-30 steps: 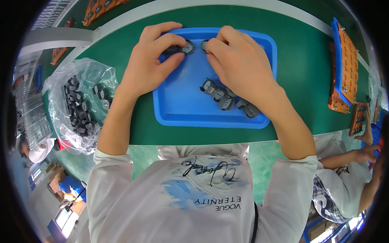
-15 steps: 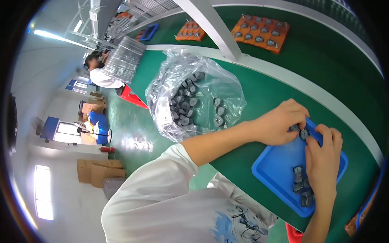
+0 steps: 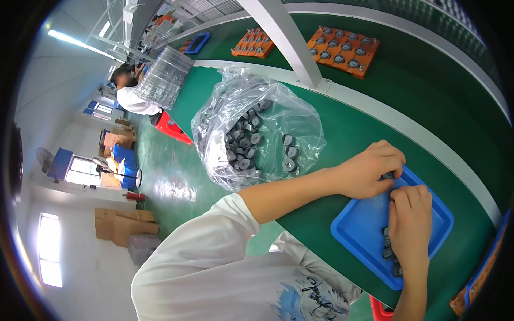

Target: Arranging small grey electronic components into sorting trays on an assembly line.

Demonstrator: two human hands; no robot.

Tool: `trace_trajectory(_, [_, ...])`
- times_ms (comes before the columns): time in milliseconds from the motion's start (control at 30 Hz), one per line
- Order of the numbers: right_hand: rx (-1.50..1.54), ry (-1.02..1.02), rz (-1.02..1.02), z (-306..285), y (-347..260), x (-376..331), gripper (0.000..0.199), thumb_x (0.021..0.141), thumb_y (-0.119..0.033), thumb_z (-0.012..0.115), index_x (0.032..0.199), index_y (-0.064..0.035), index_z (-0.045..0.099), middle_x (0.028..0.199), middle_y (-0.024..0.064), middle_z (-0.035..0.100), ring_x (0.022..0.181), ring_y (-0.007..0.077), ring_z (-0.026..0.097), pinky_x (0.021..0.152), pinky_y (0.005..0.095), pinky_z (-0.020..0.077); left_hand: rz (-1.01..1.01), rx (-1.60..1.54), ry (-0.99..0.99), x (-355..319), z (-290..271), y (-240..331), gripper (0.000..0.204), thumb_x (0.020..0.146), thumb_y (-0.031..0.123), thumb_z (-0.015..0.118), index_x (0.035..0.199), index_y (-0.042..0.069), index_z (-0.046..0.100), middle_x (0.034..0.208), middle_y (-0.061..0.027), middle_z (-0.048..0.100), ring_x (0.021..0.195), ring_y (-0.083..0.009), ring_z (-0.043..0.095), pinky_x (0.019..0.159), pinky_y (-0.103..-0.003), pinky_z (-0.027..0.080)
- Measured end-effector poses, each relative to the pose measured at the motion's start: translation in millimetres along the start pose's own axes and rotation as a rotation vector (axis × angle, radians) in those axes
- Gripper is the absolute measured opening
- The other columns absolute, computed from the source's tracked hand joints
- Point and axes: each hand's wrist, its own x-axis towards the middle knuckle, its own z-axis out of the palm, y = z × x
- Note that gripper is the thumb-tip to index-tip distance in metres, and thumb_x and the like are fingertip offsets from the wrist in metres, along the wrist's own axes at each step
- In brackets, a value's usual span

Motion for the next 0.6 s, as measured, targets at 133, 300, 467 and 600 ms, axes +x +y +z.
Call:
trace_trajectory(133, [0.066,0.091,-0.026,-8,-7,5,0.020,0.079,0.004,0.065,0.098,0.0004,0.062,0.100,0.0128,0.060,0.098,0.0341,0.055,0.087,0.0432,0.0453,0.006,0.007,0.009,0,1,2,0.019,0.073,0.002,0.071,0.090,0.004,0.062,0.115,-0.0144,0.061,0.113,-0.0351,0.053,0.100,-0.042,0.043])
trace_trajectory(300, [-0.008,0.016,-0.089,-7,8,7,0.020,0.077,0.005,0.066,0.096,0.0003,0.062,0.098,0.0137,0.057,0.096,0.0348,0.054,0.085,0.0436,0.0461,0.010,0.018,0.015,1,3,2,0.019,0.073,0.003,0.071,0.089,0.004,0.062,0.114,-0.0138,0.061,0.112,-0.0346,0.054,0.100,-0.042,0.043])
trace_trajectory(467, [-0.122,0.082,-0.022,1,6,2,0.016,0.078,0.003,0.067,0.093,0.0013,0.061,0.094,0.0142,0.056,0.095,0.0350,0.053,0.085,0.0434,0.0454,0.009,0.032,0.031,-1,3,1,0.018,0.073,0.004,0.071,0.089,0.005,0.062,0.114,-0.0133,0.062,0.112,-0.0340,0.054,0.100,-0.042,0.044])
trace_trajectory(600, [-0.164,0.133,0.074,5,7,-3,0.014,0.080,0.001,0.069,0.091,0.0015,0.060,0.093,0.0142,0.055,0.095,0.0346,0.052,0.084,0.0427,0.0446,0.009,0.025,0.023,0,3,1,0.018,0.073,0.006,0.071,0.089,0.005,0.062,0.115,-0.0128,0.062,0.113,-0.0336,0.054,0.100,-0.042,0.044])
